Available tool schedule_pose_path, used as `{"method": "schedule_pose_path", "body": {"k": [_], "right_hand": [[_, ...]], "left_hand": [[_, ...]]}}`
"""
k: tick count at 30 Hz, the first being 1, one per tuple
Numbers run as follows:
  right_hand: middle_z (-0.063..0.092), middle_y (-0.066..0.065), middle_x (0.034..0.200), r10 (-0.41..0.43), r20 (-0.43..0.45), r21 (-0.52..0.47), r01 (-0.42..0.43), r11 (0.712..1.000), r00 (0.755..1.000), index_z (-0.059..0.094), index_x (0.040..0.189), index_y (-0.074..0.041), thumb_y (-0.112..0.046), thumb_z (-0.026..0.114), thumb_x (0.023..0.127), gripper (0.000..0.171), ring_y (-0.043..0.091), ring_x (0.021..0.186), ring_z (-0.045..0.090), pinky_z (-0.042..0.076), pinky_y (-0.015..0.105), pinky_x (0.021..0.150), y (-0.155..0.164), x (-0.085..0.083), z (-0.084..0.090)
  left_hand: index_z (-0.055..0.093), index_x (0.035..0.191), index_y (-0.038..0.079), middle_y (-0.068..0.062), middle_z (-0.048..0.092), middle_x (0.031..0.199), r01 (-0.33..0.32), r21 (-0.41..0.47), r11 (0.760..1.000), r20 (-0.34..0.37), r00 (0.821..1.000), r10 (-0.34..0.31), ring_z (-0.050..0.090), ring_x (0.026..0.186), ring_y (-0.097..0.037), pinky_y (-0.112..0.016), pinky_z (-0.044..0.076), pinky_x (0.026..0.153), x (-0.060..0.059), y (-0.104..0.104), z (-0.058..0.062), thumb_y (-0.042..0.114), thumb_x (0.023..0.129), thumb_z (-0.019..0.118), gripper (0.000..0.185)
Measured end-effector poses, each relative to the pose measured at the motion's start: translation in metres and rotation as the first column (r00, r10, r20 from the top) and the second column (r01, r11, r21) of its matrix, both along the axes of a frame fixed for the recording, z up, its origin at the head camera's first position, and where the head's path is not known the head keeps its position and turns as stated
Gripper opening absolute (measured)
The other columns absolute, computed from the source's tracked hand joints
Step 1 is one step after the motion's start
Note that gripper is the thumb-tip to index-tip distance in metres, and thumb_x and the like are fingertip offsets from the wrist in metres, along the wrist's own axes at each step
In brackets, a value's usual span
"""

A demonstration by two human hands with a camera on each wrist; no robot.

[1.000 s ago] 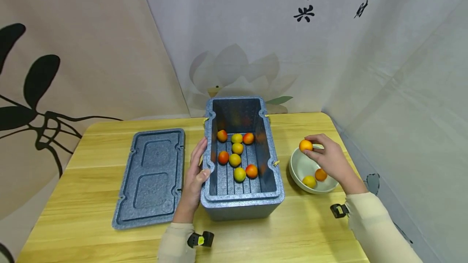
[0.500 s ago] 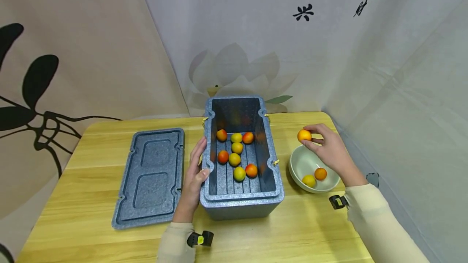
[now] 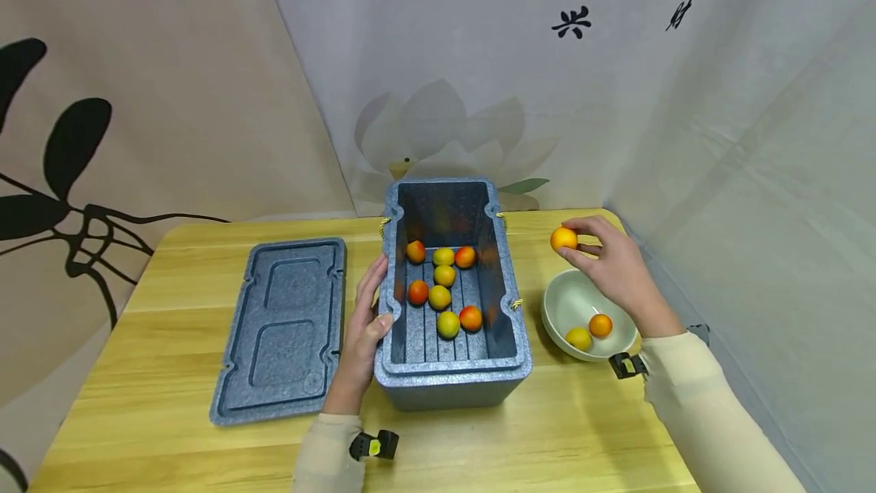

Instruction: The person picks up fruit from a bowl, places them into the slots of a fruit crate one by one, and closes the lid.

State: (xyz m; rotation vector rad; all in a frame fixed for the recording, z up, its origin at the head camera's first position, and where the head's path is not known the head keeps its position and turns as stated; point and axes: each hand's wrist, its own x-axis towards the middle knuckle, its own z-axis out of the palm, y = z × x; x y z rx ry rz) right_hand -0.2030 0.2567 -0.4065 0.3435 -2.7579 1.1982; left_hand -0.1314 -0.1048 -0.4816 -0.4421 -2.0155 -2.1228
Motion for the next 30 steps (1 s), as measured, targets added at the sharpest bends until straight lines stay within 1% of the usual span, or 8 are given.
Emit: {"method": "schedule_pose_path", "body": {"k": [4, 9, 13, 20, 26, 30], "right_hand": [[0.058, 0.01, 0.123, 0.018, -0.006, -0.021, -0.018, 1.0, 1.0, 0.061, 0.126, -0.002, -0.016, 0.073, 0.089, 0.042, 0.026, 0.113, 0.055, 0.051, 0.037, 0.088, -0.007, -0.006, 0.005], [0.06, 0.008, 0.119, 0.044, -0.047, -0.036, -0.046, 0.998, 0.998, 0.063, 0.124, -0.002, -0.012, 0.073, 0.088, 0.039, 0.023, 0.111, 0.056, 0.051, 0.035, 0.087, -0.014, -0.011, 0.012], [0.06, 0.008, 0.118, 0.063, -0.066, -0.039, -0.065, 0.997, 0.996, 0.063, 0.123, -0.002, -0.012, 0.073, 0.088, 0.038, 0.023, 0.111, 0.055, 0.051, 0.036, 0.088, -0.019, -0.015, 0.016], [0.06, 0.011, 0.119, 0.108, -0.074, -0.052, -0.112, 0.992, 0.991, 0.062, 0.124, -0.001, -0.013, 0.072, 0.089, 0.038, 0.026, 0.111, 0.056, 0.05, 0.04, 0.089, -0.029, -0.019, 0.024], [0.059, 0.009, 0.12, 0.136, -0.076, -0.055, -0.14, 0.989, 0.988, 0.063, 0.124, -0.004, -0.015, 0.071, 0.09, 0.037, 0.025, 0.112, 0.055, 0.05, 0.041, 0.091, -0.041, -0.022, 0.033], [0.059, 0.005, 0.119, 0.145, -0.092, -0.05, -0.15, 0.987, 0.985, 0.064, 0.122, -0.006, -0.016, 0.072, 0.09, 0.035, 0.021, 0.11, 0.057, 0.051, 0.035, 0.089, -0.049, -0.023, 0.038]], "left_hand": [[0.033, 0.155, 0.013, 0.0, 0.022, 0.16, -0.002, -0.001, 1.0, 0.001, 1.0, 0.002, 0.017, 0.144, -0.023, -0.068, 0.009, 0.106, 0.0, -0.001, 0.0, 0.019, 0.087, 0.044, 0.069], [0.033, 0.155, 0.016, 0.001, 0.021, 0.16, -0.002, -0.019, 1.0, 0.007, 1.0, 0.003, 0.017, 0.144, -0.023, -0.071, 0.006, 0.105, -0.001, 0.0, -0.001, 0.022, 0.087, 0.045, 0.07], [0.033, 0.155, 0.016, 0.001, 0.021, 0.16, -0.006, -0.02, 1.0, 0.01, 1.0, 0.006, 0.017, 0.144, -0.024, -0.072, 0.005, 0.104, -0.002, 0.0, -0.001, 0.023, 0.086, 0.045, 0.07], [0.033, 0.155, 0.017, 0.001, 0.021, 0.16, -0.008, -0.017, 1.0, 0.019, 1.0, 0.009, 0.018, 0.144, -0.023, -0.069, 0.007, 0.106, -0.001, 0.0, -0.001, 0.022, 0.087, 0.045, 0.069], [0.033, 0.155, 0.015, 0.0, 0.022, 0.16, -0.006, -0.017, 1.0, 0.001, 1.0, 0.006, 0.018, 0.144, -0.024, -0.07, 0.007, 0.105, -0.001, 0.0, -0.001, 0.022, 0.086, 0.045, 0.07], [0.033, 0.155, 0.013, -0.002, 0.022, 0.16, -0.001, -0.017, 1.0, -0.027, 1.0, 0.001, 0.018, 0.144, -0.025, -0.069, 0.008, 0.105, -0.002, 0.001, -0.001, 0.02, 0.085, 0.044, 0.071]]}}
